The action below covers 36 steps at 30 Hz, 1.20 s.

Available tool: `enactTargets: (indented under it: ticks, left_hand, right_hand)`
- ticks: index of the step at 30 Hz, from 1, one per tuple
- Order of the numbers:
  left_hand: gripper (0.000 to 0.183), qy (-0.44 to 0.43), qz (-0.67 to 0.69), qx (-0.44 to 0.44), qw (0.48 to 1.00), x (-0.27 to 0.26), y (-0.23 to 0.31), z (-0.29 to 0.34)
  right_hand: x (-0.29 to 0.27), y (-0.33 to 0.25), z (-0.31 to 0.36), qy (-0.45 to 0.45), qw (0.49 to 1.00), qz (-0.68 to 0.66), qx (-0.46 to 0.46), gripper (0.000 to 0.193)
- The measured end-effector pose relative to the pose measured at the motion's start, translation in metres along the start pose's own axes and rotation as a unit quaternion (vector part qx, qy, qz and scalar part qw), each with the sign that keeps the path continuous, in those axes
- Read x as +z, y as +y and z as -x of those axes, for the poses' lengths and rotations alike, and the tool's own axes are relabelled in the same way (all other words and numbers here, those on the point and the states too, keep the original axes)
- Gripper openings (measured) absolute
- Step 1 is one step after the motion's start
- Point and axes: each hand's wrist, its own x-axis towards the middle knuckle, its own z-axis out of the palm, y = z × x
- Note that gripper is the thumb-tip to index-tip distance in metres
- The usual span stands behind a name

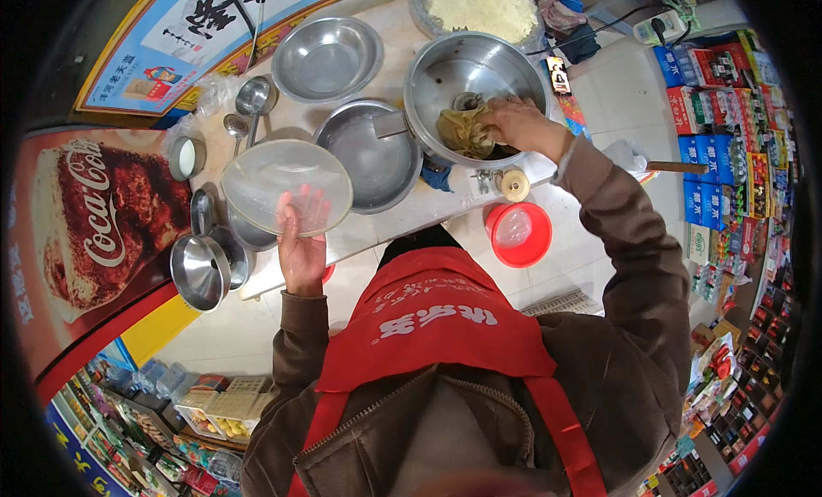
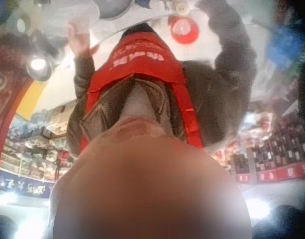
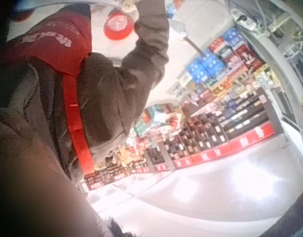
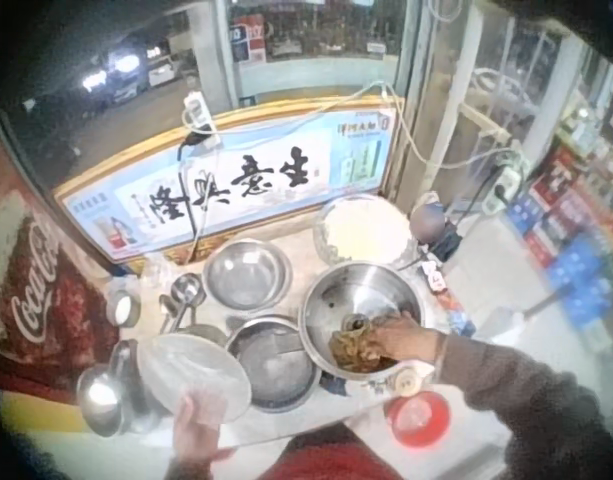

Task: The person assembles a food processor by placing a plastic bowl, a metal strainer, and a lid onto the base. They then place a dough-like item into the strainer and secure the lid, completing the assembly.

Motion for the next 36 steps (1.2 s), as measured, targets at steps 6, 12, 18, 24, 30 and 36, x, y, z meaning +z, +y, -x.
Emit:
enactTargets:
  ticks: [6, 12, 18, 24, 30, 36]
  left_hand:
    - [0.039, 0.051, 0.008, -0.027, 0.998, -0.02, 0.001, 0.004]
    - [0.036, 0.075, 0.018, -0.042, 0.996, -0.048, 0.006, 0.016]
    - [0.034, 0.067, 0.02, -0.024, 0.997, -0.067, 0.019, 0.027]
    - [0.034, 0.096, 0.01, -0.038, 0.995, -0.071, 0.019, 0.028]
    - [0.036, 0.089, -0.01, -0.054, 0.995, -0.055, 0.013, 0.024]
    - [0.034, 0.093, -0.017, -0.053, 0.994, -0.055, 0.017, 0.024]
  right_hand:
    - [0.034, 0.006, -0.034, -0.225, 0.951, -0.211, -0.022, 0.048]
    - [0.106, 0.003, -0.112, -0.02, 0.786, -0.606, 0.123, 0.034]
    - [0.081, 0.052, -0.151, 0.178, 0.961, 0.022, 0.211, 0.017]
    - [0.075, -0.007, -0.17, 0.297, 0.888, -0.25, 0.245, 0.019]
    - [0.069, -0.014, -0.067, -0.098, 0.92, -0.376, -0.044, 0.022]
    - [0.004, 0.026, -0.035, -0.231, 0.942, 0.239, 0.049, 0.029]
